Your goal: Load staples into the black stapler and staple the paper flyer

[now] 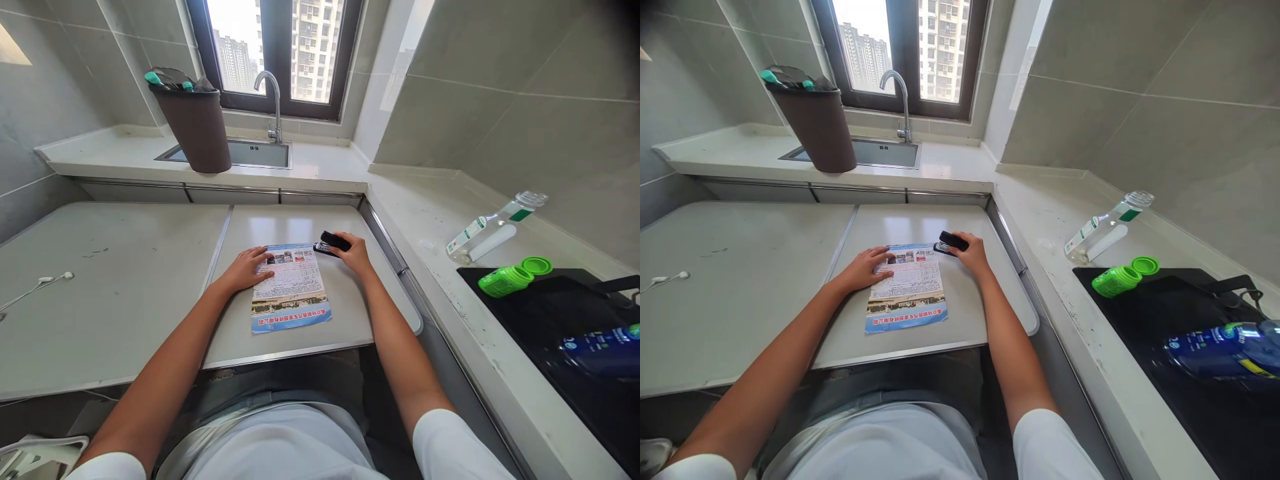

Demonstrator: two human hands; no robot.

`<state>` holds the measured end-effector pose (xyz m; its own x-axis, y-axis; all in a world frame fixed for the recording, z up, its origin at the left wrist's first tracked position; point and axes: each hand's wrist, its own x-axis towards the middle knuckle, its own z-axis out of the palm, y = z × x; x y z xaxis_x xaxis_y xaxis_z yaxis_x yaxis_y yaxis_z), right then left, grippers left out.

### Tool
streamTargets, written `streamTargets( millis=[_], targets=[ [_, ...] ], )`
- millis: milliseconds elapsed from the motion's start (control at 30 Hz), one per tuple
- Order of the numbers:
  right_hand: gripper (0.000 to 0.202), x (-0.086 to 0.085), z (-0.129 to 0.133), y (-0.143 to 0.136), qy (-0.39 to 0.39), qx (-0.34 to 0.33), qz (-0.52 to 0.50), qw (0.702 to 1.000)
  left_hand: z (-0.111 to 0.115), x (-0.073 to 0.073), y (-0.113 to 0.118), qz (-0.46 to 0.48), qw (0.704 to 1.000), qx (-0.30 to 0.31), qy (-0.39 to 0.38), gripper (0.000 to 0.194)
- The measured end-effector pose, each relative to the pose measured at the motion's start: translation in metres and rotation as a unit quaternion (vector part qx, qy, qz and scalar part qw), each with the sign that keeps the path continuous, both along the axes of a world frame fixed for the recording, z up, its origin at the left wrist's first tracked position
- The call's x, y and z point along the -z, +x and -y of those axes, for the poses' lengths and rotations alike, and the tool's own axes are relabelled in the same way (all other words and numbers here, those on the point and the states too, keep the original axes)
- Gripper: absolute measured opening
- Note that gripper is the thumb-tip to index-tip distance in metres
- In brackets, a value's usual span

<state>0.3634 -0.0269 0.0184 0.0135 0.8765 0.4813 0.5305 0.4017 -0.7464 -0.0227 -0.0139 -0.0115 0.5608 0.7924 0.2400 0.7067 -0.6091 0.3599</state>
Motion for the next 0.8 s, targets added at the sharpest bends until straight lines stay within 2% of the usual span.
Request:
streamTargets(
  millis=[133, 200, 333, 400, 467, 533, 667, 800],
  targets=[
    [0.045, 0.006, -0.004, 0.013, -0.044, -0.008, 0.039, 0.998, -0.006, -0.001, -0.013, -0.009, 1.0, -0.019, -0.007, 0.059],
    [0.047, 0.008, -0.004, 0.02, -0.066, -0.041, 0.055, 0.995, -0.007, 0.0, -0.015, -0.005, 0.999, -0.033, -0.006, 0.058],
    [0.052, 0.005, 0.001, 0.027, -0.124, -0.18, 0.045, 0.975, -0.01, 0.002, -0.015, 0.002, 0.998, -0.058, -0.005, 0.057],
    [0.055, 0.003, 0.004, 0.024, -0.14, -0.257, 0.044, 0.955, -0.01, 0.002, -0.014, -0.002, 0.998, -0.067, -0.007, 0.058],
    [0.055, 0.002, 0.006, 0.018, -0.139, -0.306, 0.057, 0.94, -0.008, 0.0, -0.013, -0.012, 0.998, -0.068, -0.013, 0.06],
    [0.054, 0.001, 0.008, 0.011, -0.126, -0.308, 0.074, 0.94, -0.006, -0.003, -0.012, -0.025, 0.998, -0.061, -0.018, 0.061],
    [0.051, -0.003, 0.012, 0.0, -0.103, -0.265, 0.109, 0.953, -0.003, -0.009, -0.011, -0.036, 0.998, -0.048, -0.027, 0.061],
    [0.049, -0.01, 0.016, -0.007, -0.085, -0.281, 0.127, 0.948, -0.002, -0.01, -0.01, -0.032, 0.998, -0.044, -0.033, 0.061]
  ],
)
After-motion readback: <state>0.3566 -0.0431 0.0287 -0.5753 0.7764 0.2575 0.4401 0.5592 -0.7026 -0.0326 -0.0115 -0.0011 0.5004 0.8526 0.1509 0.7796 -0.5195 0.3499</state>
